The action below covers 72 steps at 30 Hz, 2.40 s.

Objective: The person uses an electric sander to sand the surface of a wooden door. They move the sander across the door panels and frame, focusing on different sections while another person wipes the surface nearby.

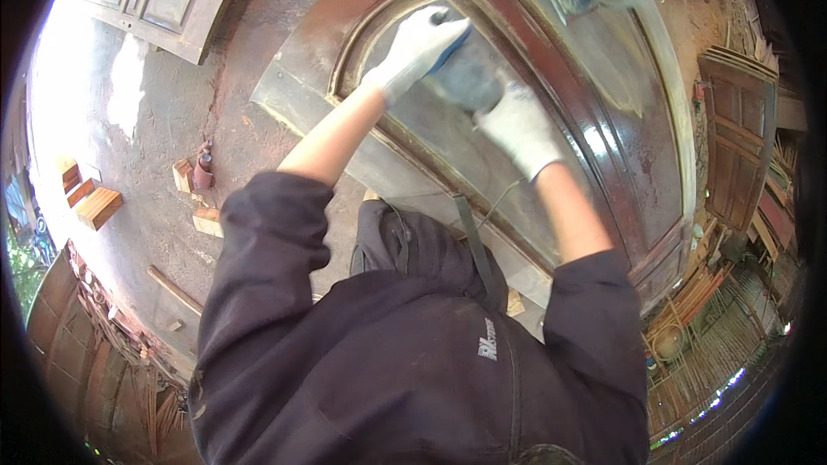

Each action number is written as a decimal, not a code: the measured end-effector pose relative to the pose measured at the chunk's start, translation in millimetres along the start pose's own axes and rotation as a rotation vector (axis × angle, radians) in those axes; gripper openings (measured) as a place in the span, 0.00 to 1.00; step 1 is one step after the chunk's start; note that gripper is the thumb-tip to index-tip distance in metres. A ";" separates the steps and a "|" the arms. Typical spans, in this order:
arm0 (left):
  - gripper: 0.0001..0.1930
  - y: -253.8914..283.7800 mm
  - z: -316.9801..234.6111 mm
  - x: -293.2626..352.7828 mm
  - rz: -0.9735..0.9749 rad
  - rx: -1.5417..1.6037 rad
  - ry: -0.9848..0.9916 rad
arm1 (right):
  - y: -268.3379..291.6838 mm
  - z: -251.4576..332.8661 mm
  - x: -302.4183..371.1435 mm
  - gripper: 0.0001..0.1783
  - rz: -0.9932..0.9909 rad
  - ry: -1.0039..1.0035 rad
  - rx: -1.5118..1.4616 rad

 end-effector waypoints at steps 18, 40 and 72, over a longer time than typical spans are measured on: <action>0.15 58.3 56.5 43.7 0.012 0.353 0.143 | -33.7 59.6 18.3 0.41 0.015 0.080 -0.065; 0.09 58.7 25.1 20.7 0.000 0.189 0.121 | -15.7 57.5 0.1 0.36 0.099 0.042 -0.091; 0.14 69.8 -18.1 -35.0 0.026 -0.560 -0.565 | 14.8 54.6 -43.2 0.23 -0.035 0.084 -0.124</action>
Point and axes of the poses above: each hand's wrist, its own x-axis away from the middle knuckle, its own y-axis out of the back of the hand, z = x × y, the point moved 8 cm from there along -x, towards the middle knuckle, and after that the axes turned 1 degree about z, right-handed, at the moved point
